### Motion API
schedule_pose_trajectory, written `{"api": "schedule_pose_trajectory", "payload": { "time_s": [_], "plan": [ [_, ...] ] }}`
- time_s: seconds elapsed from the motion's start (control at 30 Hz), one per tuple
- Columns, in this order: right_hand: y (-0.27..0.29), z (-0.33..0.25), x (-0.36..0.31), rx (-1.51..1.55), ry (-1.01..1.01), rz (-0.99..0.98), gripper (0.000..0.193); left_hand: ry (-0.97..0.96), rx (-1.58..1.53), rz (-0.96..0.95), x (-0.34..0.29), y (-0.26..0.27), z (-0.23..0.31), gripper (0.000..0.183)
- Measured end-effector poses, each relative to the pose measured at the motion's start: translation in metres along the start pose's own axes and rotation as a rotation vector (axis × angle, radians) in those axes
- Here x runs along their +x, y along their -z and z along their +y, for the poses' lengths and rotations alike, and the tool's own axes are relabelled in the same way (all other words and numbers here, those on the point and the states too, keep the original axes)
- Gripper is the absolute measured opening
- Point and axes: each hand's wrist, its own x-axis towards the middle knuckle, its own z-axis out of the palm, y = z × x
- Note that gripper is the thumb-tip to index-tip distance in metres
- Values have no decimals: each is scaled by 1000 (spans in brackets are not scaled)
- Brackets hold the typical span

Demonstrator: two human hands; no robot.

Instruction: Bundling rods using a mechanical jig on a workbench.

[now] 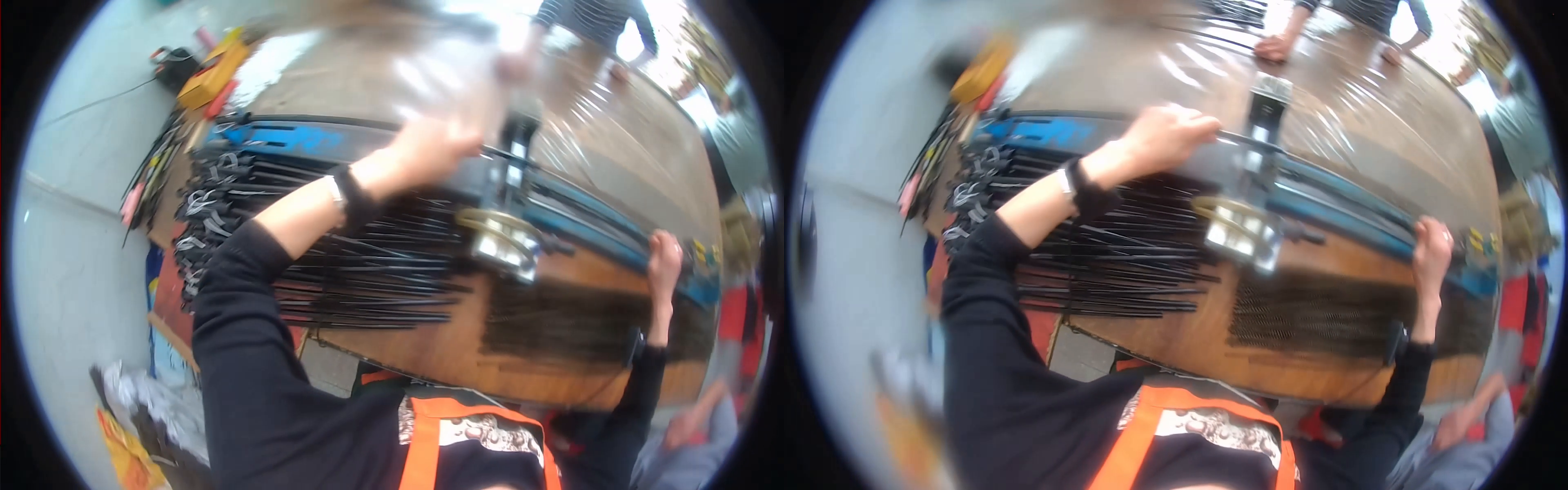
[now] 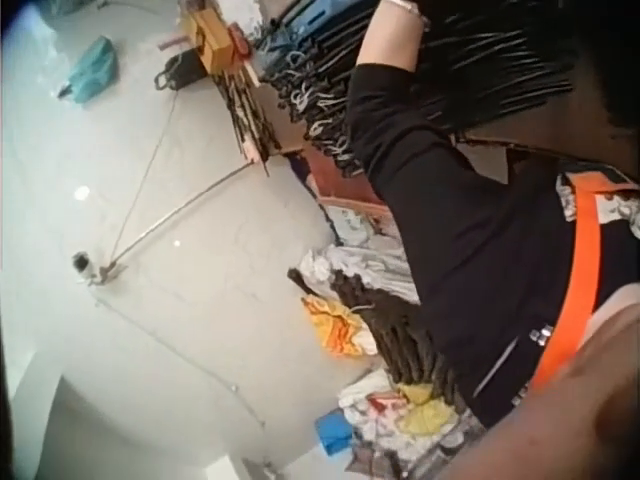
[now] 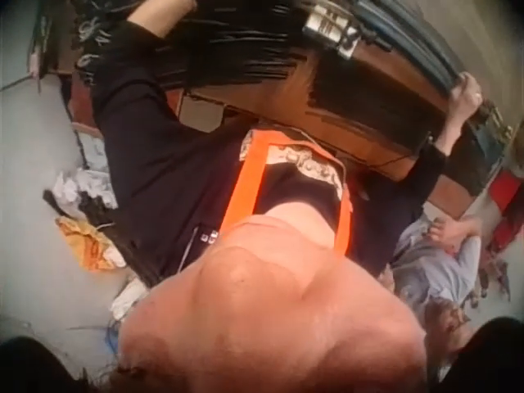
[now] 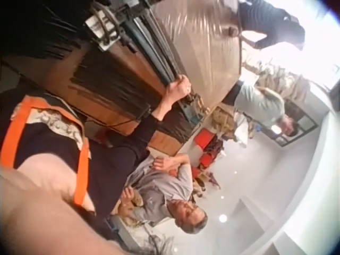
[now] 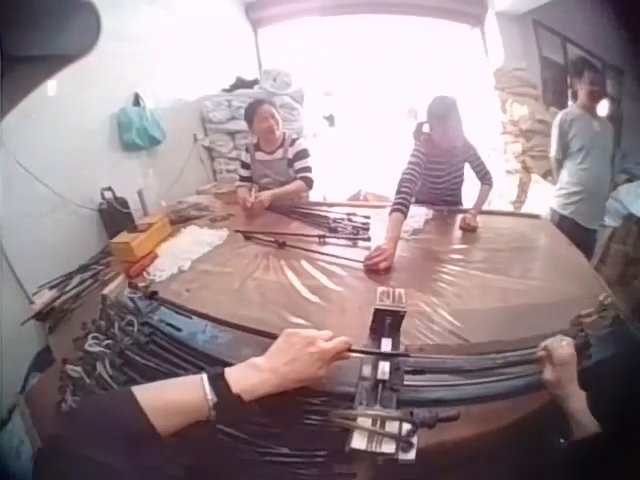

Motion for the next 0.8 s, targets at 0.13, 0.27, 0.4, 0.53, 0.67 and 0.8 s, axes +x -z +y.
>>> {"api": "schedule_pose_trajectory", "payload": {
  "time_s": [0.13, 0.27, 0.4, 0.53, 0.67, 0.8],
  "plan": [
    [4, -5, -8, 5, 20, 65, 11, 95, -33, -75, -5, 16, 16, 14],
    [-2, -4, -4, 39, 19, 88, 11, 103, -97, 11, -4, 5, 23, 19],
    [1, 3, -13, 42, -24, 97, 11, 94, -214, 131, 14, -21, 41, 21],
    [7, 16, -35, 5, -113, 54, 10, 34, -247, 198, 21, -40, 49, 19],
    [16, 20, -44, -52, -138, 20, 9, -29, -202, 132, 28, -43, 45, 15],
    [25, -50, -11, -146, 72, 73, 33, -68, -210, 63, 20, -35, 21, 11]
  ]
}}
